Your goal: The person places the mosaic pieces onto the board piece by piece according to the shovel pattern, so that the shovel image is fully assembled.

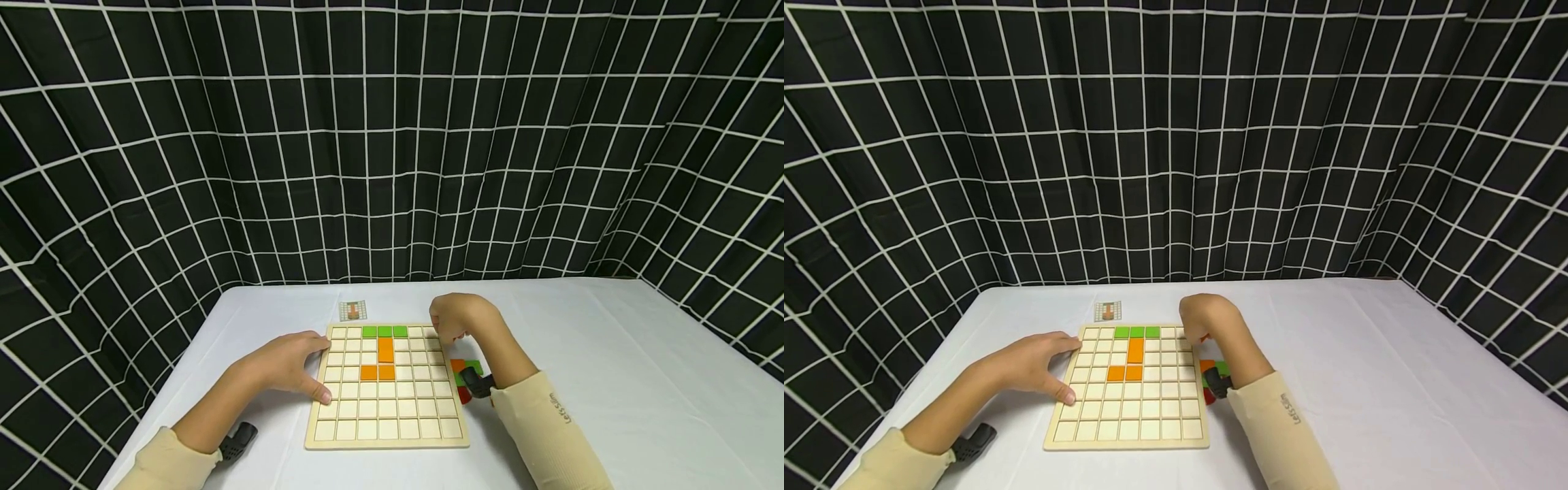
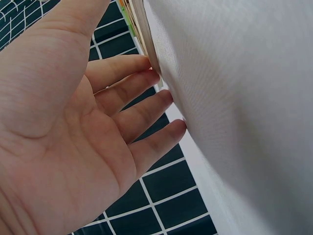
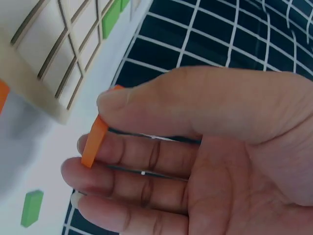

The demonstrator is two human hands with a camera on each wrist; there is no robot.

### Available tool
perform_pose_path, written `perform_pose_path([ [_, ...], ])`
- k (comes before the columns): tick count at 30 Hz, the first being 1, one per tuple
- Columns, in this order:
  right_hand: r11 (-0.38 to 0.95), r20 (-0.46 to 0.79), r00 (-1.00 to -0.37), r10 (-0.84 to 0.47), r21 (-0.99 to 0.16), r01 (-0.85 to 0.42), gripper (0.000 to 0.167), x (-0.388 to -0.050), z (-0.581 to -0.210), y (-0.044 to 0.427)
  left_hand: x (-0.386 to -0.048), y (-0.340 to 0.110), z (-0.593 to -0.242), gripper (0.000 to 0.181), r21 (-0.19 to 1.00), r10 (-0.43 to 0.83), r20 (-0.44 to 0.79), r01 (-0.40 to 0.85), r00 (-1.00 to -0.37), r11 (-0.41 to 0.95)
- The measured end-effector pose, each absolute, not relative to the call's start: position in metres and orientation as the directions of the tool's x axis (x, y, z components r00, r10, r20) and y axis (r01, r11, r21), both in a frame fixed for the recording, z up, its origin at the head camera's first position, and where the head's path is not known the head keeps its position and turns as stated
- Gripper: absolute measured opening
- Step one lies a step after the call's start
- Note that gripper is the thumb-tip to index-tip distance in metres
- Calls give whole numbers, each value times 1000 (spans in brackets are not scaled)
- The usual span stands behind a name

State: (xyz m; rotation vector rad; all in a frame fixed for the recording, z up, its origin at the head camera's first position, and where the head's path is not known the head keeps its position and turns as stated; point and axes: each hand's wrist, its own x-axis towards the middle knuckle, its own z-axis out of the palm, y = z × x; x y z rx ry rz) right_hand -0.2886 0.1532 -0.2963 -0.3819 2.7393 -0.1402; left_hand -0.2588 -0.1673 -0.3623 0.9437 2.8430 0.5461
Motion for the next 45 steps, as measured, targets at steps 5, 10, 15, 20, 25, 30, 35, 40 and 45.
perform_pose_path([
  [5,939,-356,-871,-340,-185,-291,21,-284,-298,142,-259,-167,-361,95,360,594,23,561,-804,745],
  [10,900,-398,-810,-431,-249,-357,41,-282,-304,129,-259,-167,-361,96,357,587,16,553,-809,753],
  [15,893,-425,-786,-449,-232,-385,54,-277,-310,116,-259,-167,-361,96,360,584,13,549,-812,755],
  [20,883,-438,-767,-469,-231,-408,55,-274,-312,109,-258,-167,-361,96,361,587,14,551,-810,752],
  [25,877,-434,-762,-480,-230,-421,52,-272,-311,107,-258,-167,-361,96,359,587,13,552,-809,753],
  [30,858,-424,-746,-514,-230,-460,43,-269,-309,105,-259,-167,-361,94,357,592,14,557,-806,750],
  [35,837,-392,-740,-547,-266,-478,33,-264,-307,102,-258,-167,-361,92,357,604,25,572,-796,738],
  [40,821,-352,-742,-571,-270,-503,34,-259,-306,96,-259,-167,-361,89,354,620,35,590,-784,726],
  [45,799,-346,-720,-602,-255,-545,37,-253,-306,87,-259,-167,-361,89,363,612,26,578,-790,731],
])
